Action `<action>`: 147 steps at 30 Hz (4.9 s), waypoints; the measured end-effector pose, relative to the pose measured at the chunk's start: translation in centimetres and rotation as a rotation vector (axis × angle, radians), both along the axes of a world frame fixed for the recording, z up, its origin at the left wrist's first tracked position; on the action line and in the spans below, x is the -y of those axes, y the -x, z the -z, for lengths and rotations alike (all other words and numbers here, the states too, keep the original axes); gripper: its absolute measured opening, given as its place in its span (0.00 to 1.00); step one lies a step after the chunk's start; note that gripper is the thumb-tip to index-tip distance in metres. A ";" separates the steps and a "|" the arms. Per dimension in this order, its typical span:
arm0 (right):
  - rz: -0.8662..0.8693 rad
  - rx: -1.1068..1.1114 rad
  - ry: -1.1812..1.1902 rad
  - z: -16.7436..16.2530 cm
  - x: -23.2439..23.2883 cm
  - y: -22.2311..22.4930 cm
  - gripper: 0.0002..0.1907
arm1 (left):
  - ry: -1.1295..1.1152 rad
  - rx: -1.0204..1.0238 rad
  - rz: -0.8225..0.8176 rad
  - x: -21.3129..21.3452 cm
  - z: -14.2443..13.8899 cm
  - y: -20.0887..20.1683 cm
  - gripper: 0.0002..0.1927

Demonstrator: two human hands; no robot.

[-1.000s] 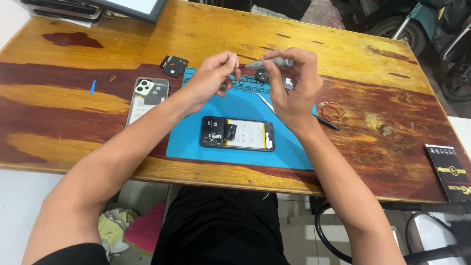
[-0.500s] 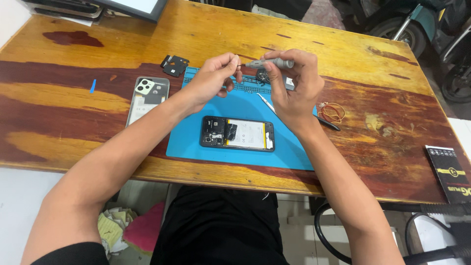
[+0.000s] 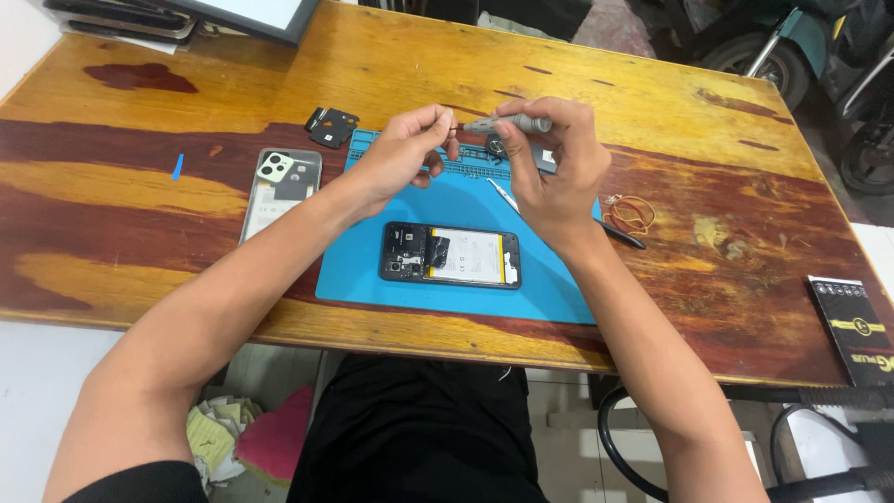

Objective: The person uses a precision screwdriver to remove and reinstall several small screws from a disassembled smartphone on a blue mat. The phone remains open with the battery exposed throughout the clip.

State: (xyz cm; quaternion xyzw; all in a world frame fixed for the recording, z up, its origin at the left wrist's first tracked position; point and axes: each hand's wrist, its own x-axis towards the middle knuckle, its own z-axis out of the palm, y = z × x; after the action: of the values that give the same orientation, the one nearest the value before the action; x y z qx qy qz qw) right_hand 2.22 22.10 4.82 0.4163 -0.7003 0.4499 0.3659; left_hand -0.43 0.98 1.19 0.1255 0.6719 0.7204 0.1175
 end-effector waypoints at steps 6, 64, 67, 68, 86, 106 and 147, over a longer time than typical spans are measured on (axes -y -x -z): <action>0.012 -0.008 0.000 -0.1 0.0 0.0 0.15 | -0.002 -0.033 0.014 0.0 0.1 0.0 0.13; -0.513 0.497 -0.608 -3.0 1.1 -3.7 0.15 | 0.688 -0.332 -0.071 1.9 -0.2 -15.3 0.26; -0.481 0.464 -0.614 -3.2 1.1 -3.5 0.17 | 0.700 -0.350 -0.049 3.3 -1.5 -14.5 0.22; -0.465 0.439 -0.607 -3.3 1.0 -3.5 0.17 | 0.702 -0.494 -0.061 4.2 -2.1 -14.1 0.19; -0.493 0.478 -0.488 -3.1 1.0 -3.4 0.13 | 1.013 -0.774 -0.104 2.2 -3.4 -0.9 0.13; -0.397 0.369 -0.417 -1.6 3.1 -5.4 0.13 | 0.906 -0.810 -0.091 2.3 0.1 -1.6 0.12; 0.142 0.572 0.143 0.0 -7.2 8.4 0.12 | 0.926 -0.909 -0.123 -1.7 1.3 -0.5 0.12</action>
State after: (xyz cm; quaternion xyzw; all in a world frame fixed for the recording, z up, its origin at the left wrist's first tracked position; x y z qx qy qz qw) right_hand -6.19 29.29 4.84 0.1959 -0.7687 0.5705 0.2125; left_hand 0.06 2.71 -0.15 0.3154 0.9015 0.2371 -0.1777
